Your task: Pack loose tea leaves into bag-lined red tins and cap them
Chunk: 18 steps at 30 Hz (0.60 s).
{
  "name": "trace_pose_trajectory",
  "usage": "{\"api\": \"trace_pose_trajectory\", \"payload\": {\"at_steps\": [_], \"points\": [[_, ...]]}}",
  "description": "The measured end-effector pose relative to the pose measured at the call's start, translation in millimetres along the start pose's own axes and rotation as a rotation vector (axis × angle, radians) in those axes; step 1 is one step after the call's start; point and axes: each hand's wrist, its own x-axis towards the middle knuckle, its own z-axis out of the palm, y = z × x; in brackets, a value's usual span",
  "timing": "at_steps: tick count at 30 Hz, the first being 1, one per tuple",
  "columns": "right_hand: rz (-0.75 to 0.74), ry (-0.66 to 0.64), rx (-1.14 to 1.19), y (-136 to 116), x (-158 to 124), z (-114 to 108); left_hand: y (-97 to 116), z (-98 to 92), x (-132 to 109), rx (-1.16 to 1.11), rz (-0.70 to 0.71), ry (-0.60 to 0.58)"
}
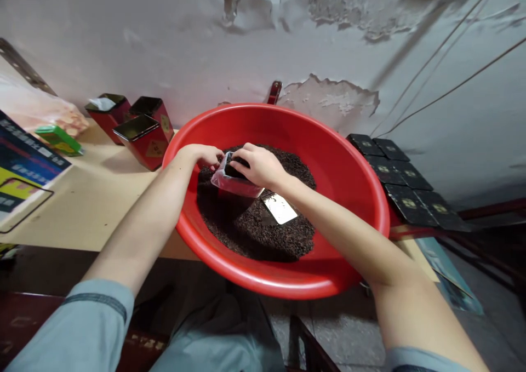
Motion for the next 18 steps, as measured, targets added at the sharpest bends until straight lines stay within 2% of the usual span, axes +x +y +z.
{"api": "trace_pose_trajectory", "payload": {"at_steps": [2, 4, 8, 11, 15, 18], "points": [[-0.092, -0.042, -0.029, 7.3, -2.0, 13.0, -0.4, -0.4, -0.3, 0.011, 0.005, 0.001], [-0.203, -0.089, -0.035, 13.8, -10.3, 16.8, -0.8, -0.7, 0.4, 0.015, 0.008, 0.002], [-0.339, -0.225, -0.034, 27.2, -32.4, 3.3, -1.2, -1.6, 3.2, 0.008, -0.012, 0.0], [-0.289, -0.256, -0.053, 36.8, -44.6, -7.4, -1.0, -1.8, 4.1, 0.004, -0.025, -0.001], [-0.263, -0.258, -0.105, 42.7, -54.3, -11.4, -2.6, -1.2, 5.9, 0.0, -0.027, -0.002], [-0.261, -0.185, -0.162, 41.5, -59.6, -11.3, -6.4, -0.4, 10.4, 0.028, -0.003, -0.008]]}}
